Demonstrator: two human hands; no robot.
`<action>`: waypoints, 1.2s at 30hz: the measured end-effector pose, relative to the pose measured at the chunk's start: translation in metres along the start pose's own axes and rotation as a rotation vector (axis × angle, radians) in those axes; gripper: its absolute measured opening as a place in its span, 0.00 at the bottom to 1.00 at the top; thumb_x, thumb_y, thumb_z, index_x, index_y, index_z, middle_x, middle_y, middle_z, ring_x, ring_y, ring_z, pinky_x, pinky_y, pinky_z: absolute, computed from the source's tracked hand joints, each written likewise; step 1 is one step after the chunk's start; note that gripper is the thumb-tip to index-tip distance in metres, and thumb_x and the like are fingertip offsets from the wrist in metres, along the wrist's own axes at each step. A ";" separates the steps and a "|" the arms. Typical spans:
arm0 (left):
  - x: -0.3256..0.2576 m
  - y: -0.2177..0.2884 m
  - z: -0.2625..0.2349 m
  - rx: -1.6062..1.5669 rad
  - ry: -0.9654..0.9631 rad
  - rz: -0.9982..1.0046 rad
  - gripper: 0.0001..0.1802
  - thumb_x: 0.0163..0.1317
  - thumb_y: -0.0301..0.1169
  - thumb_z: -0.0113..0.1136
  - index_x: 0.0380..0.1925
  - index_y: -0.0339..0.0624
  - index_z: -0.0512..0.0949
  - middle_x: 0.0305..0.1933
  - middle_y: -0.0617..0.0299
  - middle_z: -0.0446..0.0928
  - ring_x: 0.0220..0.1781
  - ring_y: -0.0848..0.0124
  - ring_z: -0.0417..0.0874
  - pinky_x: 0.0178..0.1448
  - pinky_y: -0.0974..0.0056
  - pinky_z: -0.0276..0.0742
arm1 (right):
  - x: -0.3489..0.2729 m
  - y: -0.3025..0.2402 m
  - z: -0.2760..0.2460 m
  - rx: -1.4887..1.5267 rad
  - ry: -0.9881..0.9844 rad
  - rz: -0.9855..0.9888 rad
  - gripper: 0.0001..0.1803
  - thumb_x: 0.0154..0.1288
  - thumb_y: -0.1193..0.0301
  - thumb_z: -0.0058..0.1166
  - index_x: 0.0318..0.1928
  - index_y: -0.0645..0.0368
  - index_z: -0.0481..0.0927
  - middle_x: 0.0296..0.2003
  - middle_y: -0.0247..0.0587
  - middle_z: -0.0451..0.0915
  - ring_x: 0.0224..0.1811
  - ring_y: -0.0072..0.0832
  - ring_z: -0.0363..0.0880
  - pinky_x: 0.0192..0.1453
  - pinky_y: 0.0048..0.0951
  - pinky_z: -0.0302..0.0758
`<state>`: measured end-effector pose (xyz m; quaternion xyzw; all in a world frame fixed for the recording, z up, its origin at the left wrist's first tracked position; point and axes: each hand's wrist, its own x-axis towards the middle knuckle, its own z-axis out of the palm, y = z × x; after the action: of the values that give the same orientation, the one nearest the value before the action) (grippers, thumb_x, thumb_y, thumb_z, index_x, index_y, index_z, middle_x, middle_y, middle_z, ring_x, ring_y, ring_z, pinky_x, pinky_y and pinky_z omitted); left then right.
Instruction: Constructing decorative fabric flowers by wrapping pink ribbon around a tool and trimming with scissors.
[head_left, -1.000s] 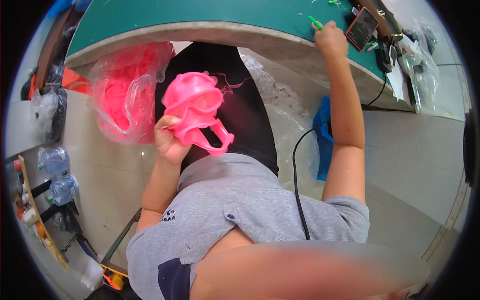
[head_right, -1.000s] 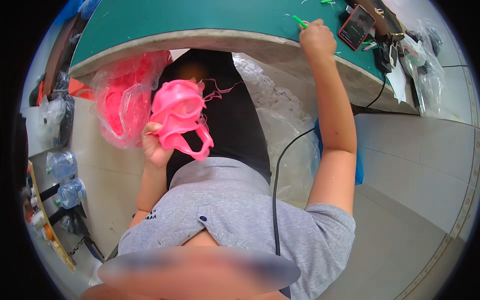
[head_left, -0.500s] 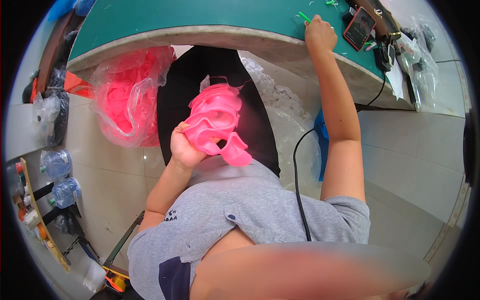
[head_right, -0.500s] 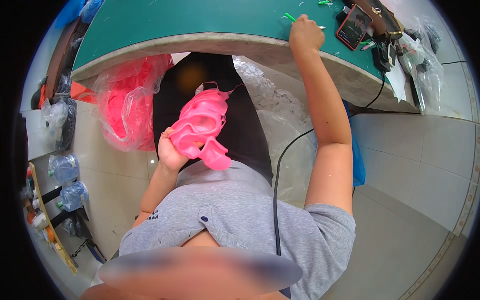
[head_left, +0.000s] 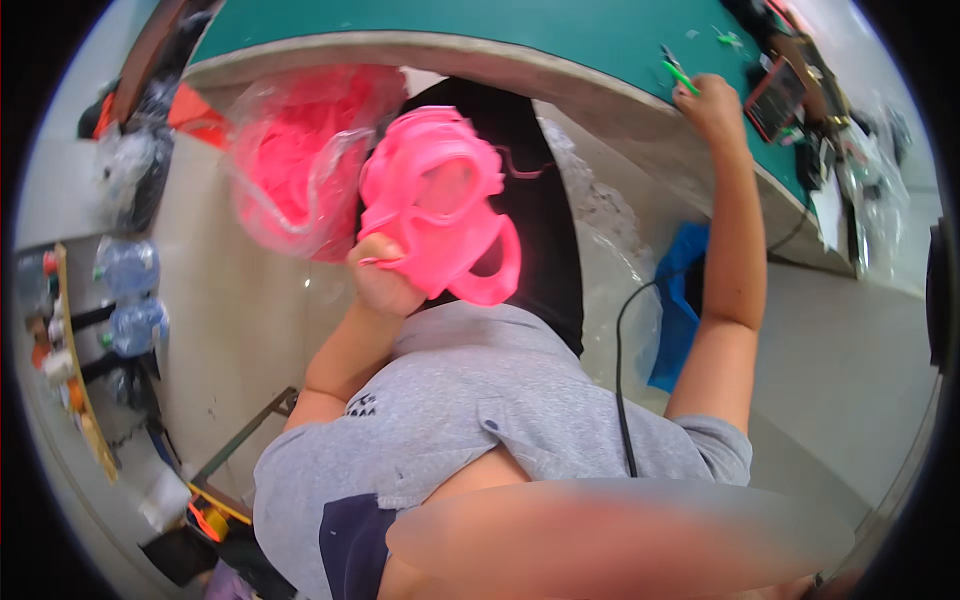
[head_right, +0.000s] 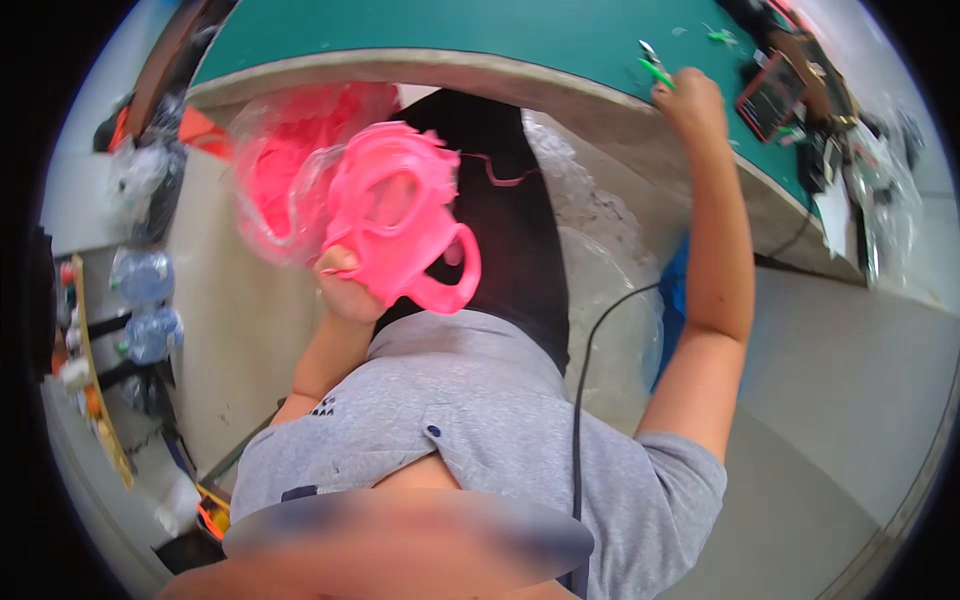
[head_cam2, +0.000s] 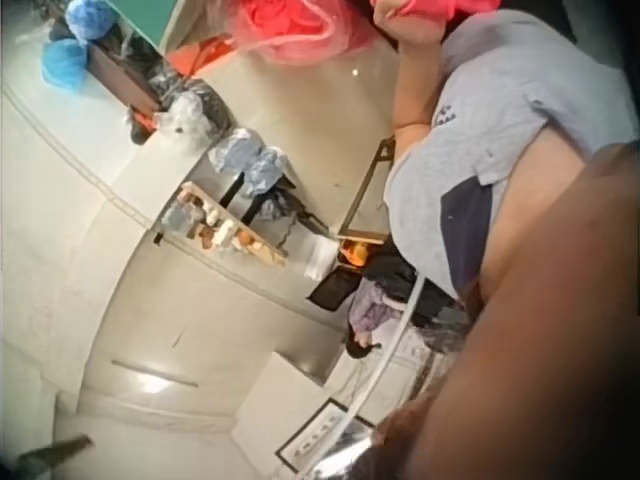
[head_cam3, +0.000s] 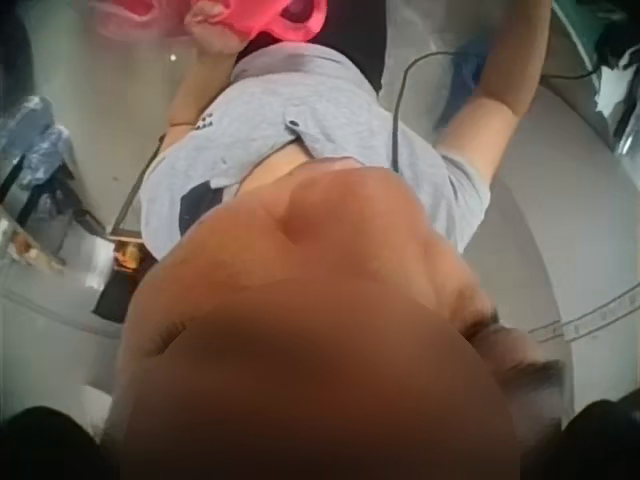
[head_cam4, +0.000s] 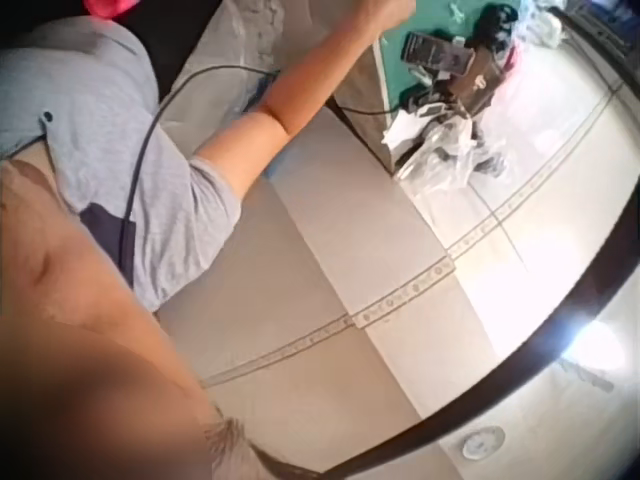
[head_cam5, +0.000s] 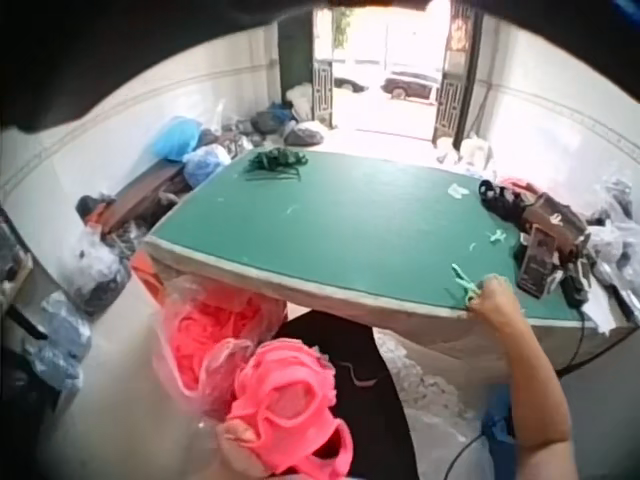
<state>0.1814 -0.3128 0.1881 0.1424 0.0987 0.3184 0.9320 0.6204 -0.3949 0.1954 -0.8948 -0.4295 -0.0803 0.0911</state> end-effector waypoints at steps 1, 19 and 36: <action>0.002 0.001 -0.009 -0.008 0.023 -0.058 0.42 0.37 0.28 0.49 0.61 0.33 0.60 0.62 0.45 0.66 0.61 0.49 0.71 0.65 0.46 0.69 | -0.008 0.002 -0.016 -0.004 0.012 -0.016 0.18 0.53 0.60 0.58 0.32 0.65 0.81 0.28 0.57 0.79 0.33 0.52 0.78 0.38 0.44 0.74; -0.004 0.009 -0.010 -0.191 -0.025 0.017 0.42 0.36 0.23 0.48 0.60 0.30 0.60 0.59 0.42 0.68 0.59 0.47 0.73 0.61 0.43 0.73 | -0.173 -0.172 -0.051 1.215 -0.658 -0.303 0.15 0.55 0.85 0.57 0.44 0.67 0.72 0.25 0.30 0.74 0.25 0.10 0.71 0.32 0.16 0.72; -0.010 0.011 -0.008 -0.167 -0.015 -0.003 0.42 0.37 0.25 0.50 0.61 0.31 0.59 0.59 0.42 0.68 0.58 0.47 0.73 0.61 0.45 0.73 | -0.173 -0.196 -0.042 1.334 -0.604 -0.251 0.17 0.55 0.79 0.63 0.43 0.64 0.71 0.21 0.27 0.74 0.22 0.07 0.67 0.25 0.11 0.59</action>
<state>0.1657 -0.3088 0.1854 0.0666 0.0650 0.3232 0.9418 0.3569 -0.4151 0.2164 -0.5767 -0.4923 0.4375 0.4835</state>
